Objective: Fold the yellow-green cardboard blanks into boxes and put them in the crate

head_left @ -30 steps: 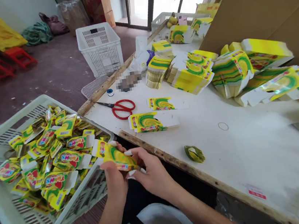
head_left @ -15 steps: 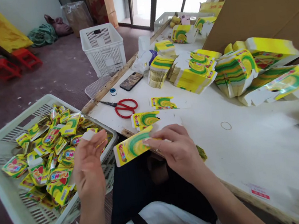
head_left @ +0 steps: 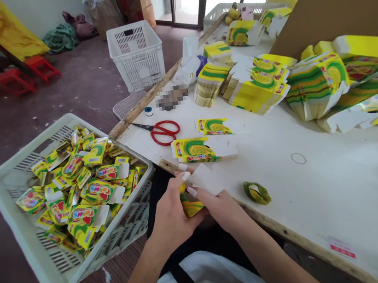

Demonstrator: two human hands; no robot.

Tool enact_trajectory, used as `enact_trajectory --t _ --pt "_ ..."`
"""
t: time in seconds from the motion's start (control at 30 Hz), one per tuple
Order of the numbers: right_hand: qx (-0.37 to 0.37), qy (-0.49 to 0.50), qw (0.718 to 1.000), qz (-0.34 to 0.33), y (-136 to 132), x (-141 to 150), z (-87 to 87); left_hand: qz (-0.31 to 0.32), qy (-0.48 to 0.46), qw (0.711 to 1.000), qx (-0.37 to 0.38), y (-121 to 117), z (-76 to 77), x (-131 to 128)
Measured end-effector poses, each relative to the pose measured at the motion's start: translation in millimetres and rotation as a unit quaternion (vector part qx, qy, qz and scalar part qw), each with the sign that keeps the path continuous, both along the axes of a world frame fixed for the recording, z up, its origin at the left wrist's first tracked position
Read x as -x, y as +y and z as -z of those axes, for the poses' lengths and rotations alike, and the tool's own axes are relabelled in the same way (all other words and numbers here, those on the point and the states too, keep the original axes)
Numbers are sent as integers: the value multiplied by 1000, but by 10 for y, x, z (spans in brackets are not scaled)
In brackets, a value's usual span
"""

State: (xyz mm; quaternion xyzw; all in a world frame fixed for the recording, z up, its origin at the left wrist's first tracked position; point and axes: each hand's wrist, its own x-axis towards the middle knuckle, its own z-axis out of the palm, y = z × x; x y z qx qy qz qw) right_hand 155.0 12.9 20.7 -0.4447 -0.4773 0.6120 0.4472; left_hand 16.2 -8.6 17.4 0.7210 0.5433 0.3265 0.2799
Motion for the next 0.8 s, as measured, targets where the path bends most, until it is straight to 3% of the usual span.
enact_trajectory --t 0.07,0.13,0.27,0.33,0.4,0.53,0.8 --pt "20 31 999 -18 4 10 -18 14 5 1000 -21 2 -1 8" --pt "-9 33 999 -41 -11 -12 -20 12 10 1000 -4 29 -11 23" --pt "-171 -83 978 -90 -76 -75 50 24 39 998 53 100 30 45" --pt "-257 -155 949 -93 -90 -89 100 29 54 998 15 113 86 46" --pt "-297 -188 933 -75 -77 -105 140 13 52 998 -30 107 130 57" --pt "-309 -206 928 -16 -14 -178 183 -43 57 997 4 81 97 142" --pt "-317 -291 894 -128 57 -364 154 -27 107 994 3 102 -64 256"
